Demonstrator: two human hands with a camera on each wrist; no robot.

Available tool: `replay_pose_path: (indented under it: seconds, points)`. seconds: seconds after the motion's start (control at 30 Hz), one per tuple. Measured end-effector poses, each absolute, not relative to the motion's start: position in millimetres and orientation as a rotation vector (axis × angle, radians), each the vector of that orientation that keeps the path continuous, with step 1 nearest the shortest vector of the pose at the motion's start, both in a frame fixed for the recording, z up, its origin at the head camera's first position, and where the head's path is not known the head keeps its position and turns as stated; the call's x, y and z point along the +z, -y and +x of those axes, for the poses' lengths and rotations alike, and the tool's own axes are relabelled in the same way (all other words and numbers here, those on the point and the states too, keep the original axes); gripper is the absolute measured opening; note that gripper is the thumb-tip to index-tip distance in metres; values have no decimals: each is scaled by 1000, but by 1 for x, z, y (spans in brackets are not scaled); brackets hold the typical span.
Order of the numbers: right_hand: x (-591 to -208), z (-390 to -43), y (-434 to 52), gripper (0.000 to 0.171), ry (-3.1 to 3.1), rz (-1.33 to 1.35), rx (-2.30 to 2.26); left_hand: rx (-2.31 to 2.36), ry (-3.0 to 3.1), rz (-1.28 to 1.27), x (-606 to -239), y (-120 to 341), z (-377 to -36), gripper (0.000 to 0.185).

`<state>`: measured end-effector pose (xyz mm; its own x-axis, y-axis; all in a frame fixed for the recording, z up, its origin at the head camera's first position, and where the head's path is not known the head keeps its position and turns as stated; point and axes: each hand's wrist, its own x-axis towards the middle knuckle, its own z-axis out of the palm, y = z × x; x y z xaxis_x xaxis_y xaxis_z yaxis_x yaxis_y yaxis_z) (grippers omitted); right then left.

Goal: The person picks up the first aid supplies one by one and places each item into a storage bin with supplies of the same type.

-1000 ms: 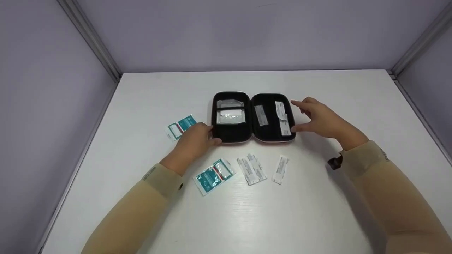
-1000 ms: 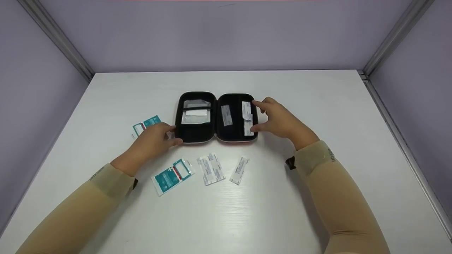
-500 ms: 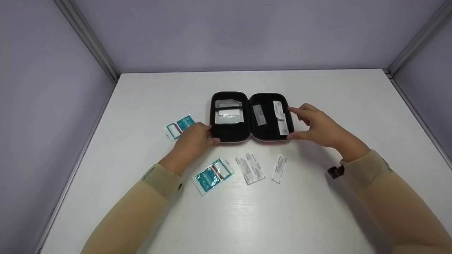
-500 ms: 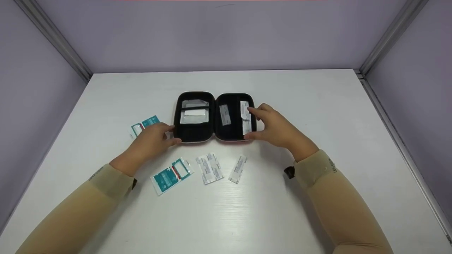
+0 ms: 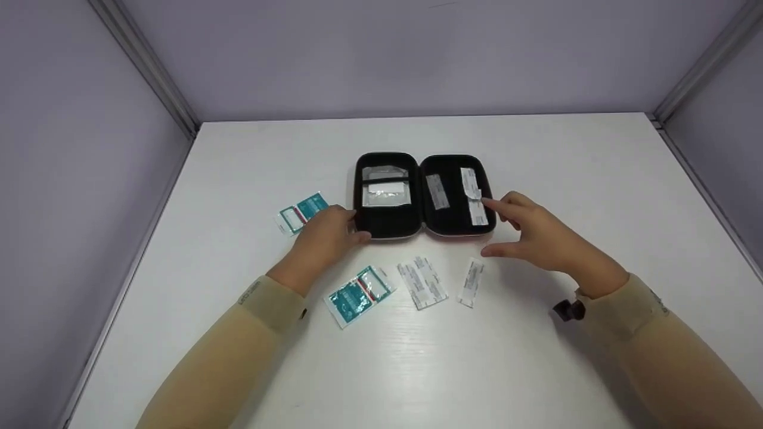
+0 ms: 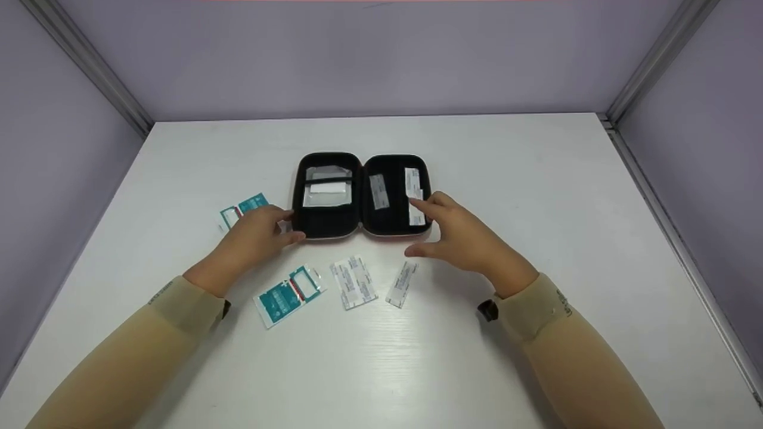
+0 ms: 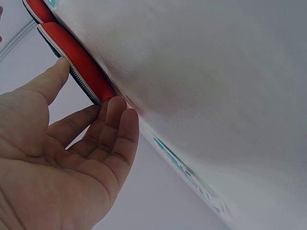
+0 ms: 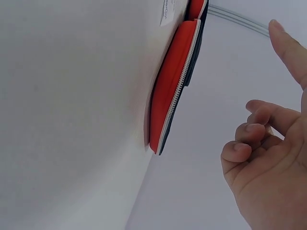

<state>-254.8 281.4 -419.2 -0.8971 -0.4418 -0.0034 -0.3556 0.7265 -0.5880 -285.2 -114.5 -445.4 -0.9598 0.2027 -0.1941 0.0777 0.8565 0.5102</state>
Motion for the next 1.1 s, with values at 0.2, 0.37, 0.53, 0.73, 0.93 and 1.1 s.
replay_pose_path:
  seconds: [0.2,0.37,0.53,0.73,0.93,1.1]
  points:
    - [-422,-245,-281,95,-2794,-667,-866,762,-2777,195,-446,115,-285,68]
    - [-425,-237,-280,95,-2789,-675,-872,760,-2780,201,-446,116,-283,66]
    - [-428,-228,-277,95,-2792,-661,-865,751,-2787,204,-445,116,-281,66]
    - [-431,-221,-273,99,-2836,-650,-827,784,-2765,160,-443,117,-280,69]
    - [-432,-217,-269,102,-2867,-651,-784,786,-2774,159,-443,117,-279,68]
    - [-434,-214,-266,106,-2890,-678,-737,773,-2778,172,-443,117,-279,68]
